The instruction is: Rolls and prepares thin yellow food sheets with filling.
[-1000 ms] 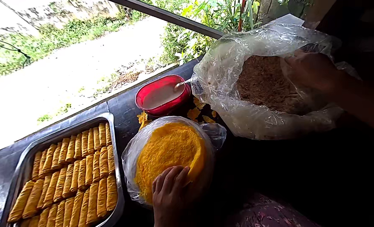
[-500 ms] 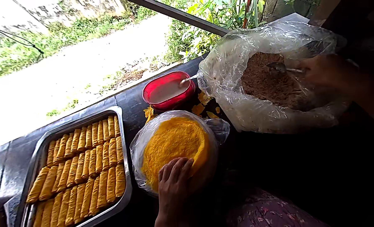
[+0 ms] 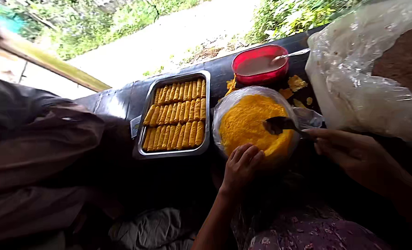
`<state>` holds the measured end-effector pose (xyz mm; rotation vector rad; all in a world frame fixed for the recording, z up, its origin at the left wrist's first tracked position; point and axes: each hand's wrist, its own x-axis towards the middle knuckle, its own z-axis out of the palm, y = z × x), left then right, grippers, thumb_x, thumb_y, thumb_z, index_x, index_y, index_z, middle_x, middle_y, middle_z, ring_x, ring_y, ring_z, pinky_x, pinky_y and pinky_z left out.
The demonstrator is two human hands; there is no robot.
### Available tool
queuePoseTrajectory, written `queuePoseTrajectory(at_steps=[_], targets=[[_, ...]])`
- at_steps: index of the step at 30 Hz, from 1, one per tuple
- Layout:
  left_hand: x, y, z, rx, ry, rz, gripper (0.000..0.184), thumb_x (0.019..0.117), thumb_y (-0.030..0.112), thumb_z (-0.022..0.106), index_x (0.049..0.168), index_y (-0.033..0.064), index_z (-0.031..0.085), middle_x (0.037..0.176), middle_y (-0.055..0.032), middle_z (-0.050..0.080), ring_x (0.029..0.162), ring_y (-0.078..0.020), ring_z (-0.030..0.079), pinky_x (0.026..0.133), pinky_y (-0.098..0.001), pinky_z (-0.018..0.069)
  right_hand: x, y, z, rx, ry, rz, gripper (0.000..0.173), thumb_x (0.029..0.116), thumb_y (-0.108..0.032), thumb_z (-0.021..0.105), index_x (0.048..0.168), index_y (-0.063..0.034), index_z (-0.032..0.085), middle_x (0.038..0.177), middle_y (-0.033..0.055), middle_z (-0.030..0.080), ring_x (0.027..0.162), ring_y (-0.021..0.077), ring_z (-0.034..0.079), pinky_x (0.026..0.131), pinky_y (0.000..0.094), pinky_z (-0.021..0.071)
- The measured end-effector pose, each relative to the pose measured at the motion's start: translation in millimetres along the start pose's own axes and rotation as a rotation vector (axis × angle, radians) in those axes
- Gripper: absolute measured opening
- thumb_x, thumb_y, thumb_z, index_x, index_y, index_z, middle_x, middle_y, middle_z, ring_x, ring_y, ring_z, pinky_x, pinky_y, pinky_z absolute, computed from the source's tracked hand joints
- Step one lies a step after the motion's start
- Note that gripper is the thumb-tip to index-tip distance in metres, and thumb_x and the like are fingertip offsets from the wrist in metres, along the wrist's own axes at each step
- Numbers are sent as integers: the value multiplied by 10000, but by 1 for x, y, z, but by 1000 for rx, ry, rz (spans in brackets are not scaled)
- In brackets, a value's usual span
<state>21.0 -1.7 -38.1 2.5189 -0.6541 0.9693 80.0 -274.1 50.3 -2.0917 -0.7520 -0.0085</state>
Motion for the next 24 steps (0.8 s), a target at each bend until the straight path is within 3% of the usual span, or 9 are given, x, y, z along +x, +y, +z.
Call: queuePoseTrajectory(at_steps=[2,4,6,14,16,18,24], targets=[[-3,3,0,2,9,-23,138,1003,102,610,1057,98,736,1061,-108,749,1093,-264,690,1022,-352,517,7,19,34,-132,14,-86,378,994,-50,462,1252,-81,737,890,88,700,752,126,642,715,263,551],[-5,8,2,10,22,-51,147,1009,111,601,1050,100,742,1057,-100,752,1094,-256,690,1021,-350,516,9,41,59,-276,74,-170,434,949,41,464,1256,-81,744,860,175,684,725,294,684,643,421,571],[-6,10,6,12,38,-75,150,1009,113,600,1040,101,746,1052,-98,754,1096,-253,689,1025,-346,512,8,55,67,-357,123,-205,464,935,75,462,1271,-84,738,856,203,681,722,345,687,621,452,563],[-7,11,9,-12,57,-117,137,1001,117,614,1022,107,749,1053,-94,748,1108,-244,677,1032,-330,500,6,36,27,-490,129,-159,465,950,63,427,1271,-71,736,845,211,690,668,366,673,542,477,502],[-8,13,9,-14,56,-128,131,1000,116,617,1022,108,746,1058,-94,745,1113,-245,674,1038,-325,494,6,28,21,-434,124,-142,463,955,52,423,1279,-69,730,864,210,697,689,344,673,570,462,508],[-8,14,10,-15,56,-143,138,999,108,610,1019,107,747,1055,-95,743,1117,-245,669,1044,-321,485,6,26,23,-375,87,-136,463,948,39,422,1264,-77,740,840,181,687,678,303,655,577,432,505],[-8,15,10,-7,44,-153,143,1002,114,603,1021,113,745,1066,-88,738,1132,-237,660,1052,-320,479,18,34,27,-436,27,-175,474,940,44,453,1272,-121,748,781,158,648,606,319,633,490,452,464]])
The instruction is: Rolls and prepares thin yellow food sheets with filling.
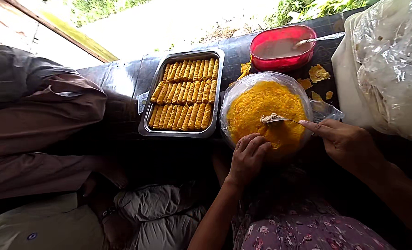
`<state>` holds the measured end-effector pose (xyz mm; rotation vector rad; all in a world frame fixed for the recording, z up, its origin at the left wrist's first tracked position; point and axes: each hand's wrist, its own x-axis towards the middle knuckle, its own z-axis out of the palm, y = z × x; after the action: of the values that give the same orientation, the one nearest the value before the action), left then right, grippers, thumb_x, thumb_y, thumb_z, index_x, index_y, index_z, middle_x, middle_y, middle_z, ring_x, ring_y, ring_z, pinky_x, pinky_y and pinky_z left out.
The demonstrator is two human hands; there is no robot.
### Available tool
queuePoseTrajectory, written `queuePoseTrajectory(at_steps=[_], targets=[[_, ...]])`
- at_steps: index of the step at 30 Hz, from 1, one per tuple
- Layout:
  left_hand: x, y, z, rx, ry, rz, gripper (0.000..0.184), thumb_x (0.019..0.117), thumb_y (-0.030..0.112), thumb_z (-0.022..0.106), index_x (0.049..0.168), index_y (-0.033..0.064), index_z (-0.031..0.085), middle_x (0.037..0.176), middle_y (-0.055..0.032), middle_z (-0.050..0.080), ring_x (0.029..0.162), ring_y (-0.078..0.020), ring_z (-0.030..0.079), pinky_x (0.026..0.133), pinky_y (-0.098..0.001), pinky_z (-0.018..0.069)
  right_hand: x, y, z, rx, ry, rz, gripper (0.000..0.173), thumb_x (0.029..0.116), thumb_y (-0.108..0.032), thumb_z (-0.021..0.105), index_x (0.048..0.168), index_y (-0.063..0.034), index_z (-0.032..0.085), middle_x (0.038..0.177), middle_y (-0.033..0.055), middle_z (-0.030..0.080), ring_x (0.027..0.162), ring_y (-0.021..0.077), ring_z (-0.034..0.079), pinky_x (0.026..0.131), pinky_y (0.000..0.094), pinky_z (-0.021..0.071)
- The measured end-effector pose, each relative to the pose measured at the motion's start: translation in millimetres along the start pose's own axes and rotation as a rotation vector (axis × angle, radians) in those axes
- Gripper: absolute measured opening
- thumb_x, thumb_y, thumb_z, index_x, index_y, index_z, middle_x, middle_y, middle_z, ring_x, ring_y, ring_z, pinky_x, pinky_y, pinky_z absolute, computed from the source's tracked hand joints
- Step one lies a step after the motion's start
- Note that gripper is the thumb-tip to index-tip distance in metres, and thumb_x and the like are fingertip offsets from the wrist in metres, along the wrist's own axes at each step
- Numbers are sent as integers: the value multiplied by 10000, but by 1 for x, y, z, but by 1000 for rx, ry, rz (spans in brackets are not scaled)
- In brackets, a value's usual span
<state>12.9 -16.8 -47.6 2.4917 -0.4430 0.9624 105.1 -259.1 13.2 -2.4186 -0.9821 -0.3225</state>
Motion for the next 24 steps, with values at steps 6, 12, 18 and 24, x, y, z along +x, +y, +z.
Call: queuePoseTrajectory(at_steps=[6,12,18,24], targets=[[0,0,2,-11,13,-16,147,1006,134,601,1008,109,746,1058,-89,737,1130,-239,656,1047,-318,475,8,-7,-9,19,22,-7,470,920,42,455,1240,-113,761,816,151,674,638,294,648,503,427,465],[0,0,0,-22,-8,-10,154,1005,134,598,1015,106,749,1063,-90,737,1128,-240,657,1046,-316,477,7,-2,-12,59,7,12,461,940,26,455,1249,-131,759,811,118,657,638,253,628,512,406,463],[0,0,4,-21,19,-26,139,987,127,606,990,118,745,1054,-79,732,1126,-233,647,1039,-311,469,-3,4,-3,49,2,40,440,942,27,466,1232,-114,765,786,134,650,639,281,634,517,425,475],[0,0,0,-13,-11,-20,150,995,126,600,1009,107,749,1068,-90,733,1139,-236,650,1039,-307,475,-3,-1,-18,106,38,63,447,965,-3,443,1256,-140,754,833,103,657,689,205,622,574,367,482]])
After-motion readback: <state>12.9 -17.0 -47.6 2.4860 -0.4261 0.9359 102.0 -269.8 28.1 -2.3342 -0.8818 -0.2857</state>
